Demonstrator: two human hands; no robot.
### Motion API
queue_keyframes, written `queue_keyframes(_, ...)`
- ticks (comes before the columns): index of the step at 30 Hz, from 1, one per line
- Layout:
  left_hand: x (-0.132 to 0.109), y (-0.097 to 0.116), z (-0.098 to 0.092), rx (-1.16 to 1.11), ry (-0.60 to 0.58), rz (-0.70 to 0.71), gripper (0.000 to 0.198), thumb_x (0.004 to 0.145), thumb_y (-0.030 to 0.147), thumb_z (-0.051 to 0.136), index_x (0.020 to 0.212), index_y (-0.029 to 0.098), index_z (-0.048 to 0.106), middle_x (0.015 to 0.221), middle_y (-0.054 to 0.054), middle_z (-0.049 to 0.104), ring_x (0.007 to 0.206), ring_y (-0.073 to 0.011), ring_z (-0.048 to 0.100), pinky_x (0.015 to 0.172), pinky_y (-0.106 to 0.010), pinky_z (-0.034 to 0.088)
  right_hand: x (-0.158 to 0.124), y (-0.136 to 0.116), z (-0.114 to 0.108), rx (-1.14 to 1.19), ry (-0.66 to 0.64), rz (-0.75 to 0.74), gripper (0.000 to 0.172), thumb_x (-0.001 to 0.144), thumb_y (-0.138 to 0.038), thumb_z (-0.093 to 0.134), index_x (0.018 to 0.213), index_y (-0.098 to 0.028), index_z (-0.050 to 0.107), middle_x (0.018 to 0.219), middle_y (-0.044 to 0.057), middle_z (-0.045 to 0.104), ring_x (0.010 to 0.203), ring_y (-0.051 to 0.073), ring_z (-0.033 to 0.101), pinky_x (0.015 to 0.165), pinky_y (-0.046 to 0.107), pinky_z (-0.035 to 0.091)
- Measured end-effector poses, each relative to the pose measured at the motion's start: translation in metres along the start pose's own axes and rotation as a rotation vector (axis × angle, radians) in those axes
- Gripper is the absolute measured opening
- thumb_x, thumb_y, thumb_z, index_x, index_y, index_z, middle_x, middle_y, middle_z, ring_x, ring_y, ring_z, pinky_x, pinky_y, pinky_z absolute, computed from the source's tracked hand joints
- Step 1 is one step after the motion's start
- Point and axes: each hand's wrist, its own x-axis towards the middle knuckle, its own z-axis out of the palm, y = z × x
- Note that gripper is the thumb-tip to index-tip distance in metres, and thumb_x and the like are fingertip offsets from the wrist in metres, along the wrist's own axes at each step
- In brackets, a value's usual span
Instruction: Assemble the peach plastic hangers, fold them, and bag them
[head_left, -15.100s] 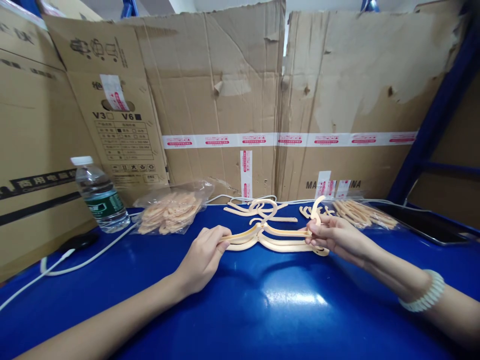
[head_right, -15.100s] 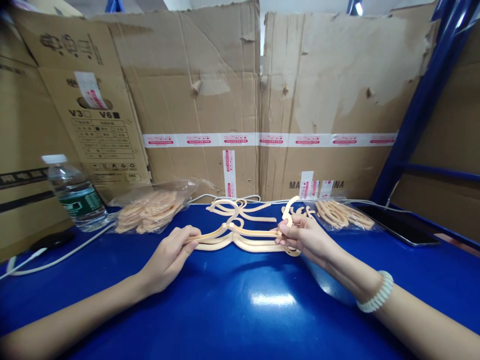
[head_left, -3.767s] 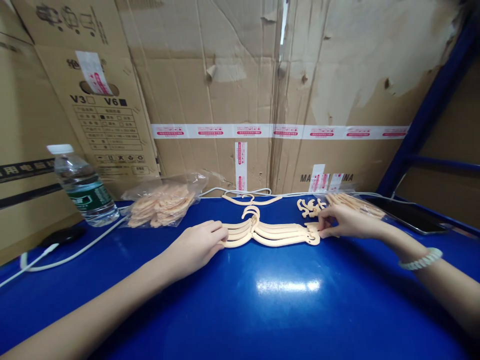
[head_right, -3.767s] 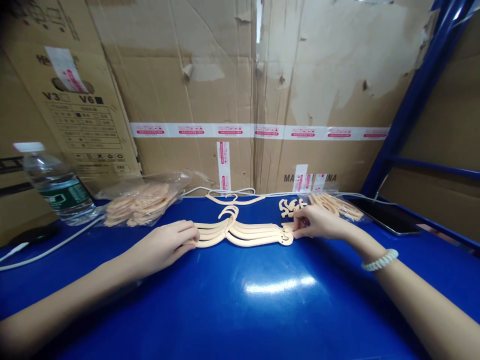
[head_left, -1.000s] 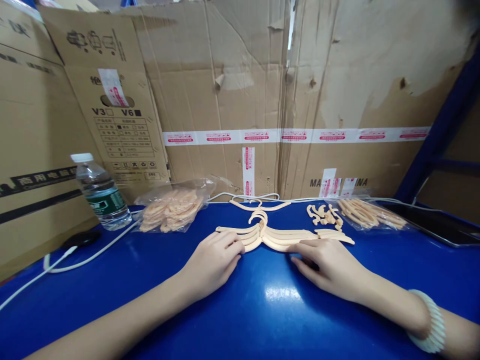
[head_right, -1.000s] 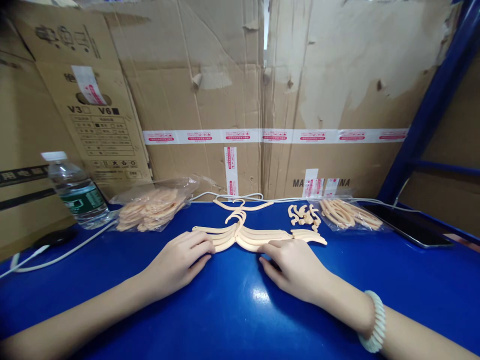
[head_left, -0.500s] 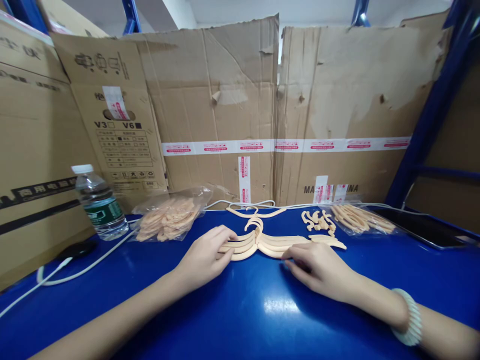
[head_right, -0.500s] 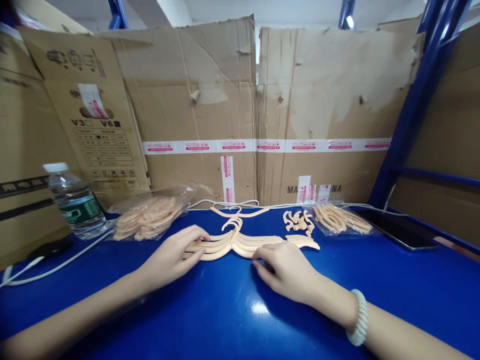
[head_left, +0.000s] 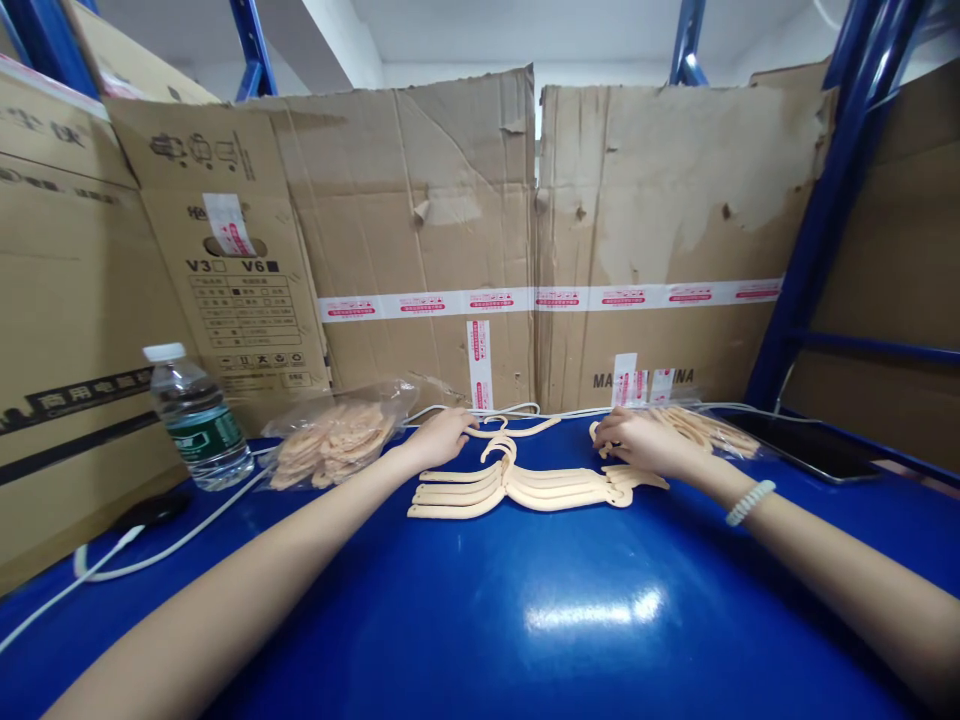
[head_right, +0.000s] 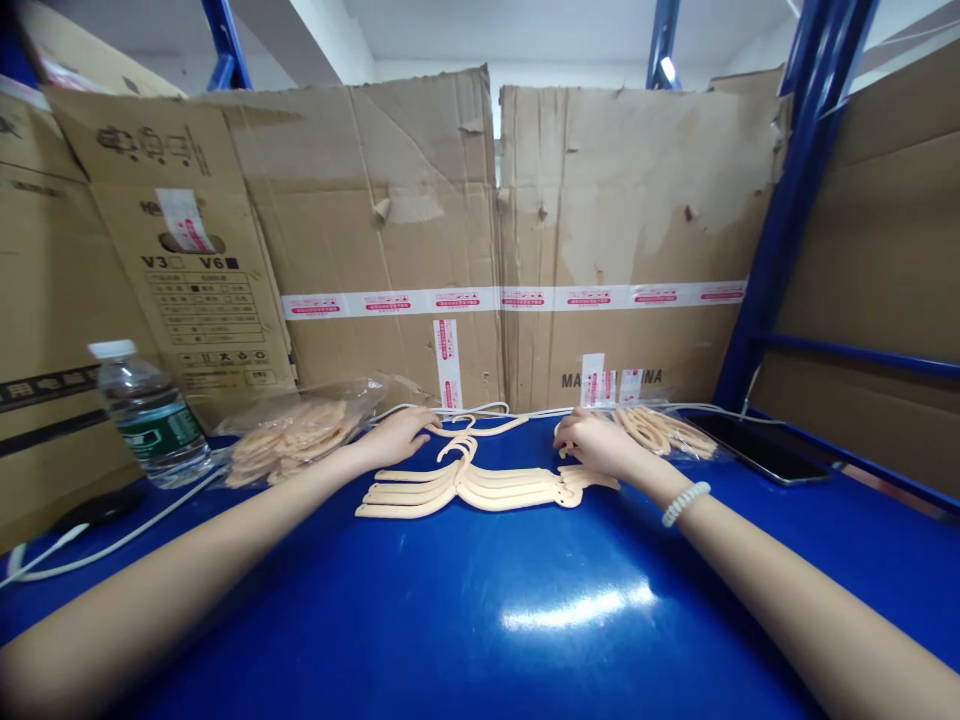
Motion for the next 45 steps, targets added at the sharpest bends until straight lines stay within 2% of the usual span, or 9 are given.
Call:
queue_keyframes(4,0.016,-0.004,0.007,0.083,-0.074,0.059,0.018,0.091,0.023,0.060,0.106,0.013,0.062,0.113,-0.008,0.064,0.107,-0.0236,0.060,0.092,-0.047,0.049,-0.004,-0.003,0.007,-0.047,-0.020,-0.046,0.033,0.079,0.002,0.050,0.087,-0.017,0.075,0.092,0.008,0.071,0.091,0.022,0.061,0.079,0.031,0.048)
queue_keyframes(12,0.025,-0.001,0.016,0.160,-0.170,0.027,0.024,0.093,0.028,0.058,0.111,0.014,0.060,0.112,-0.008,0.063,0.098,-0.0216,0.063,0.085,-0.043,0.053,-0.001,-0.006,0.009,-0.112,0.006,-0.115,0.018,0.084,-0.007,0.058,0.082,-0.017,0.073,0.090,0.011,0.068,0.093,0.026,0.057,0.083,0.038,0.043)
queue_keyframes(20,0.030,0.012,-0.017,0.200,-0.230,-0.073,0.023,0.094,0.031,0.057,0.108,0.014,0.061,0.103,-0.007,0.065,0.087,-0.0182,0.065,0.077,-0.037,0.055,-0.003,0.007,0.021,0.024,0.196,-0.083,0.024,0.085,-0.011,0.052,0.084,-0.020,0.074,0.081,0.008,0.064,0.080,0.022,0.056,0.071,0.033,0.044)
queue_keyframes(25,0.020,0.035,-0.045,0.244,-0.108,-0.070,0.017,0.094,0.026,0.053,0.104,0.014,0.061,0.097,-0.007,0.068,0.085,-0.0200,0.066,0.075,-0.036,0.053,-0.004,0.003,0.016,0.194,0.403,0.023,0.022,0.085,-0.021,0.050,0.084,-0.019,0.072,0.067,0.005,0.061,0.067,0.021,0.056,0.063,0.031,0.043)
queue_keyframes(30,-0.017,0.061,-0.058,0.265,0.054,-0.049,0.014,0.095,0.026,0.048,0.100,0.017,0.057,0.094,-0.007,0.071,0.084,-0.0237,0.068,0.068,-0.031,0.048,-0.011,-0.017,0.007,0.410,0.642,0.284,0.025,0.091,-0.035,0.049,0.095,-0.016,0.065,0.055,-0.001,0.057,0.049,0.015,0.053,0.049,0.026,0.042)
queue_keyframes(34,-0.057,0.072,-0.049,0.268,0.117,-0.081,0.020,0.098,0.033,0.043,0.097,0.018,0.055,0.084,-0.004,0.070,0.073,-0.0225,0.068,0.060,-0.029,0.046,-0.013,-0.044,-0.003,0.656,0.751,0.469,0.033,0.091,-0.044,0.052,0.101,-0.014,0.062,0.061,0.004,0.067,0.051,0.017,0.061,0.047,0.026,0.046)
queue_keyframes(37,-0.079,0.076,-0.036,0.231,0.171,-0.095,0.016,0.098,0.031,0.044,0.097,0.019,0.054,0.086,-0.003,0.068,0.072,-0.0212,0.067,0.060,-0.029,0.047,-0.011,-0.068,-0.011,1.063,0.750,0.605,0.039,0.076,-0.050,0.071,0.093,-0.015,0.066,0.071,0.008,0.073,0.062,0.019,0.067,0.052,0.025,0.050)
queue_keyframes(41,-0.090,0.080,-0.017,-0.015,0.285,-0.017,0.014,0.097,0.018,0.040,0.104,0.018,0.052,0.094,-0.006,0.064,0.084,-0.0208,0.064,0.072,-0.031,0.050,-0.008,-0.095,-0.014,1.410,0.642,0.674,0.047,0.063,-0.054,0.081,0.082,-0.013,0.070,0.077,0.012,0.074,0.067,0.019,0.069,0.059,0.024,0.053)
queue_keyframes(45,-0.092,0.081,-0.001,-0.183,0.329,-0.001,0.022,0.096,0.012,0.036,0.110,0.018,0.051,0.101,-0.008,0.064,0.092,-0.0214,0.062,0.080,-0.034,0.050,-0.010,-0.098,-0.010,1.573,0.619,0.696,0.044,0.059,-0.046,0.087,0.082,-0.014,0.069,0.079,0.010,0.075,0.068,0.015,0.068,0.064,0.021,0.054)
